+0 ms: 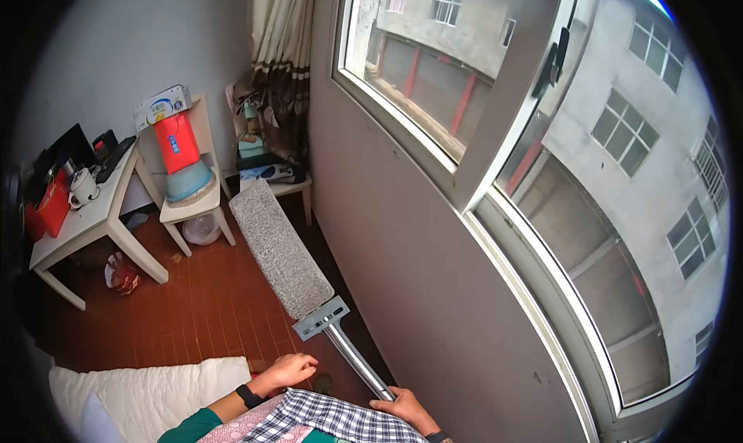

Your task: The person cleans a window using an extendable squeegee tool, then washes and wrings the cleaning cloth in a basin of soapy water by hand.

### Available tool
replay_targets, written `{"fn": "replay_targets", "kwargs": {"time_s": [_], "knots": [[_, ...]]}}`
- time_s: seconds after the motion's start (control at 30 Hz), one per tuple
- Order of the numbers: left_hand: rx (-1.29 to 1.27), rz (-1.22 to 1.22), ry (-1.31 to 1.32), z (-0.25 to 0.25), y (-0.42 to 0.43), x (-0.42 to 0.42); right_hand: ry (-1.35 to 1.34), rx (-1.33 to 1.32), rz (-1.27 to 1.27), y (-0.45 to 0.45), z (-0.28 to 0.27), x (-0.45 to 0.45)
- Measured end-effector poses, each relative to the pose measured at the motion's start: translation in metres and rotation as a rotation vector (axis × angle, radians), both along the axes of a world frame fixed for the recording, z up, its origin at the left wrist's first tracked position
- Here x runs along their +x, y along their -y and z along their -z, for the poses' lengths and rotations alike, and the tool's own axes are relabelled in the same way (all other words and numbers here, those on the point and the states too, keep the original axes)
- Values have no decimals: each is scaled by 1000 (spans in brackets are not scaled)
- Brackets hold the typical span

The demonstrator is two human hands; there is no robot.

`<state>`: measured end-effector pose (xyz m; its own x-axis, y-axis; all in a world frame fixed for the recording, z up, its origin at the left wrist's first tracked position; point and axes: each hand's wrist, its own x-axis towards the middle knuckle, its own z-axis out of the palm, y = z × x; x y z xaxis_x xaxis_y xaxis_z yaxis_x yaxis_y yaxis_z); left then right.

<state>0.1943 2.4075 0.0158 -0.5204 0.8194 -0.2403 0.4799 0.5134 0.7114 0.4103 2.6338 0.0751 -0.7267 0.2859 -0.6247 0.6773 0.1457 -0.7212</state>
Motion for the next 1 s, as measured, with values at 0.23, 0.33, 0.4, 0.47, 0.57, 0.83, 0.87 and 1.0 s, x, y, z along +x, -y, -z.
{"fn": "replay_targets", "kwargs": {"time_s": [0.23, 0.33, 0.4, 0.47, 0.57, 0.83, 0.87, 1.0], "knots": [[-97, 213, 103, -13, 29, -61, -154, 7, -105, 10, -5, -146], [-64, 8, 169, -43, 47, -74, -204, -56, -218, 11, -4, -195], [93, -136, 179, -34, 64, -86, -213, -29, -297, 17, -10, -225], [277, -304, 302, -33, 76, -95, -198, -43, -403, 24, -13, -254], [354, -428, 280, -28, 71, -113, -201, -124, -525, 20, 2, -303], [629, -806, 478, 14, 50, -203, -107, -85, -1012, 17, 24, -471], [639, -840, 464, 10, 53, -216, -91, -84, -1064, 22, 28, -494], [485, -1064, 423, 1, 86, -254, -227, -139, -1352, 55, 35, -580]]}}
